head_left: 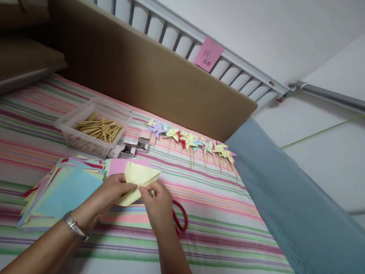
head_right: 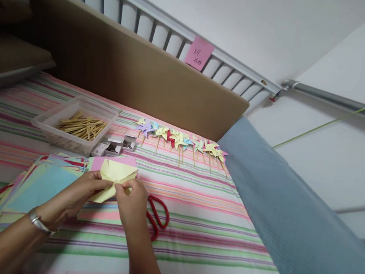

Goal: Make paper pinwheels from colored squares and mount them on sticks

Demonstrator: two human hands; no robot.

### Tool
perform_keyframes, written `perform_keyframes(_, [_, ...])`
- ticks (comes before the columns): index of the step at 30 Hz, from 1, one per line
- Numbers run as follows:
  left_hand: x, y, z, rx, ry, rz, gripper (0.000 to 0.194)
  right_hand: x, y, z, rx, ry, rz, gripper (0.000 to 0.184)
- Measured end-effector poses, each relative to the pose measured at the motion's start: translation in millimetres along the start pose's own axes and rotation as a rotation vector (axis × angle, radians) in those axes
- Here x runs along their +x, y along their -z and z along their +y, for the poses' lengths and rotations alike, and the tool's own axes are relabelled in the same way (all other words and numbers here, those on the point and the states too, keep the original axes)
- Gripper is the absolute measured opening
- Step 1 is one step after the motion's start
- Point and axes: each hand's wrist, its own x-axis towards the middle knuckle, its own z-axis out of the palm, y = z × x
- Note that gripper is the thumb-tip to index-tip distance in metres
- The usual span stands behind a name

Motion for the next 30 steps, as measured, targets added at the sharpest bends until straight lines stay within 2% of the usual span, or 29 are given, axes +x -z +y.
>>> perform_keyframes(5, [-1, 0.4, 1, 0.024, -0.004, -0.006, 0.019, 1, -1, 2, -0.032, -0.005, 0.007, 0.019])
perform_keyframes(11, [-4, -0.9, 3, -0.013, 0.004, -0.068, 0.025, 1, 0, 2, -0.042, -0.005, 0.033, 0.019])
perform_keyframes(14, [-3, -1.8, 2, 0.000, 0.016, -0.020, 0.027, 0, -1, 1, -0.056, -0.025, 0.018, 0.017])
perform_keyframes(17, [0, 0.7, 1, 0.037, 0.006, 0.017, 0.022, 0, 0, 2, -0.078, -0.064, -0.022, 0.016])
perform_keyframes(20, [4, 6.8, 3, 0.057, 0.002, 0.045, 0.016, 2, 10, 2, -0.010, -0.074, -0.017, 0.009])
perform_keyframes(21, [4, 8.8, 4, 0.065, 0.006, 0.039, 0.015, 3, 15, 2, 0.024, -0.068, 0.003, 0.016])
perform_keyframes(23, [4, 11.5, 6, 0.109, 0.016, -0.021, 0.016, 5, 27, 0, 0.051, -0.058, 0.032, 0.039])
perform_keyframes(25, [2, 11.4, 5, 0.192, 0.011, -0.131, 0.015, 5, 36, -3, 0.013, -0.059, -0.016, 0.058])
perform_keyframes(30, [-5, 2.8, -5, 0.388, -0.060, -0.391, 0.009, -1, 41, -3, -0.024, -0.033, -0.370, 0.076])
